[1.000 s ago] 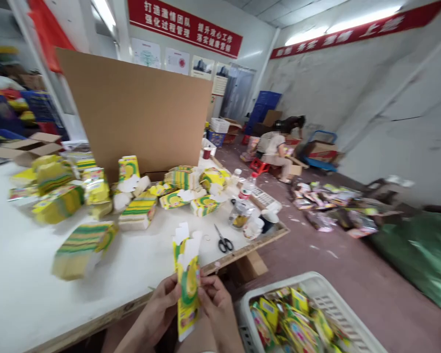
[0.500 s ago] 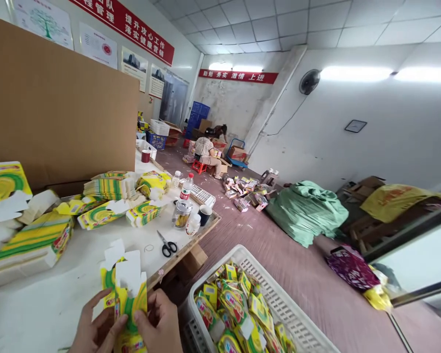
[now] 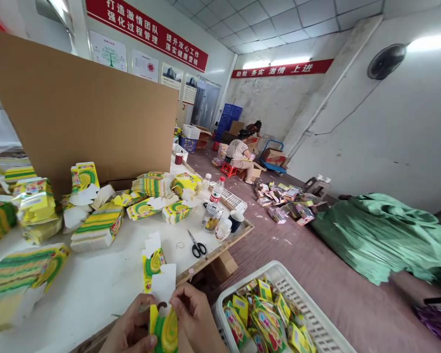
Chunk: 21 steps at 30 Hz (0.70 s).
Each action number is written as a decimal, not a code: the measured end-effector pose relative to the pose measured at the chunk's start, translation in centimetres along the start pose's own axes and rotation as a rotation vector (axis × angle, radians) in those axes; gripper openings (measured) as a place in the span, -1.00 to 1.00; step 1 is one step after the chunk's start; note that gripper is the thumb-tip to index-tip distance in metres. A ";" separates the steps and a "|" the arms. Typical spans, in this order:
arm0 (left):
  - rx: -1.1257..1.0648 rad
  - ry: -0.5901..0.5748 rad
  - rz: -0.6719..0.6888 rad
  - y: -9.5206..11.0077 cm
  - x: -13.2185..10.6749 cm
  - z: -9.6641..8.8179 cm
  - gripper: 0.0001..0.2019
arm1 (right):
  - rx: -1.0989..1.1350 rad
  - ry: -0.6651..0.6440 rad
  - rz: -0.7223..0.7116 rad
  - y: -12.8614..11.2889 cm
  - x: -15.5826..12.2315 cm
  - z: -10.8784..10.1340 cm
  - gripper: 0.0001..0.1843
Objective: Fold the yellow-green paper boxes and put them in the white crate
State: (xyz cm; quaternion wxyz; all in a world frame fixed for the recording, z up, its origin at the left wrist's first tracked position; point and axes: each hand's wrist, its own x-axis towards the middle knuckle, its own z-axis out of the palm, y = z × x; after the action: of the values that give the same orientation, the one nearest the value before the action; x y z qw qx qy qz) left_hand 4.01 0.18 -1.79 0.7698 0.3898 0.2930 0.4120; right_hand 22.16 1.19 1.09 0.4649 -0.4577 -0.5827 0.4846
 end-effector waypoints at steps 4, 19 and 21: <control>-0.056 0.081 0.032 -1.1 0.2 0.1 -0.08 | 0.047 0.073 -0.056 -0.1 0.3 0.0 -0.74; 0.304 -0.016 0.144 -1.0 1.1 -1.0 -0.49 | -0.410 -0.027 0.101 0.6 -0.1 -0.3 -0.57; 0.259 -0.052 0.124 -0.6 1.1 -0.9 -0.45 | -0.414 -0.042 0.100 0.7 0.0 0.0 -0.56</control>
State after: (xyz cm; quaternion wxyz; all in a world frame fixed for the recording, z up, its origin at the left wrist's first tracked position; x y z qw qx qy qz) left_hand 4.12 1.18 -2.90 0.6935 0.5136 0.2989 0.4074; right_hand 22.26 1.25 0.35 0.3239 -0.5616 -0.6560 0.3866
